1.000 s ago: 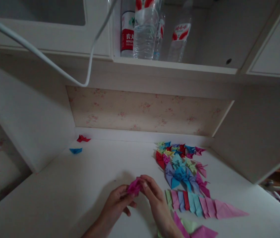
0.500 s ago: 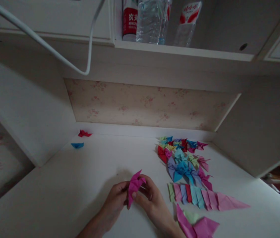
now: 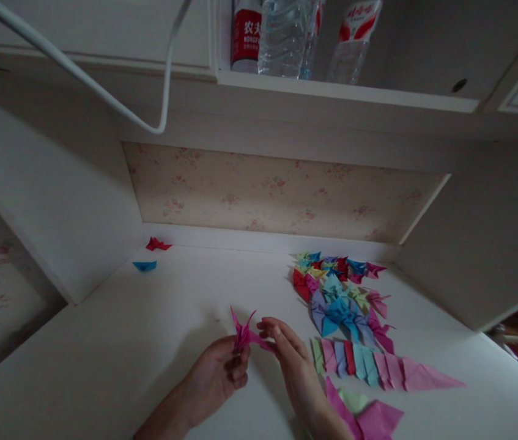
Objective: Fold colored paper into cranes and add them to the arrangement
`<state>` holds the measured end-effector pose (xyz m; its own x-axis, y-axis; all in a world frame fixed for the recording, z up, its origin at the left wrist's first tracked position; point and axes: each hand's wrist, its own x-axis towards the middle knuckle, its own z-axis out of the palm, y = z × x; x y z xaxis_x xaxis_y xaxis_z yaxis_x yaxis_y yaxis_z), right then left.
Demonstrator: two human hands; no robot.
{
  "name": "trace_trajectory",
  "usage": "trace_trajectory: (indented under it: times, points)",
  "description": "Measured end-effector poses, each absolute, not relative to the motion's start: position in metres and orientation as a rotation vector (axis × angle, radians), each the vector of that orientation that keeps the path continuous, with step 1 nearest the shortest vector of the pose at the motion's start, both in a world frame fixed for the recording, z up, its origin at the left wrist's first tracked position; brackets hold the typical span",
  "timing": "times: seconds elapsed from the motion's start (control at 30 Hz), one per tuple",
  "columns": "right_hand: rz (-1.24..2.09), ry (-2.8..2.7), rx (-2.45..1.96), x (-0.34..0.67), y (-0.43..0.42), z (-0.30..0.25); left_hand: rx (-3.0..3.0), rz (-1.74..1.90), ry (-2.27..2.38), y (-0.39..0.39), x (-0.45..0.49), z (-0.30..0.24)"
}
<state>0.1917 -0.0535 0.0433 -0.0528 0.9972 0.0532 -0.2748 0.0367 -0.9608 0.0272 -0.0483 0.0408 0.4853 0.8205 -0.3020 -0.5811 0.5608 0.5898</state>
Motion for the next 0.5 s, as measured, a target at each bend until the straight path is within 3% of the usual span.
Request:
trace_trajectory:
  times: [0.5]
  points:
    - [1.643, -1.193, -0.644, 0.188, -0.061, 0.059, 0.445, 0.746, 0.667, -0.053, 0.030, 0.042]
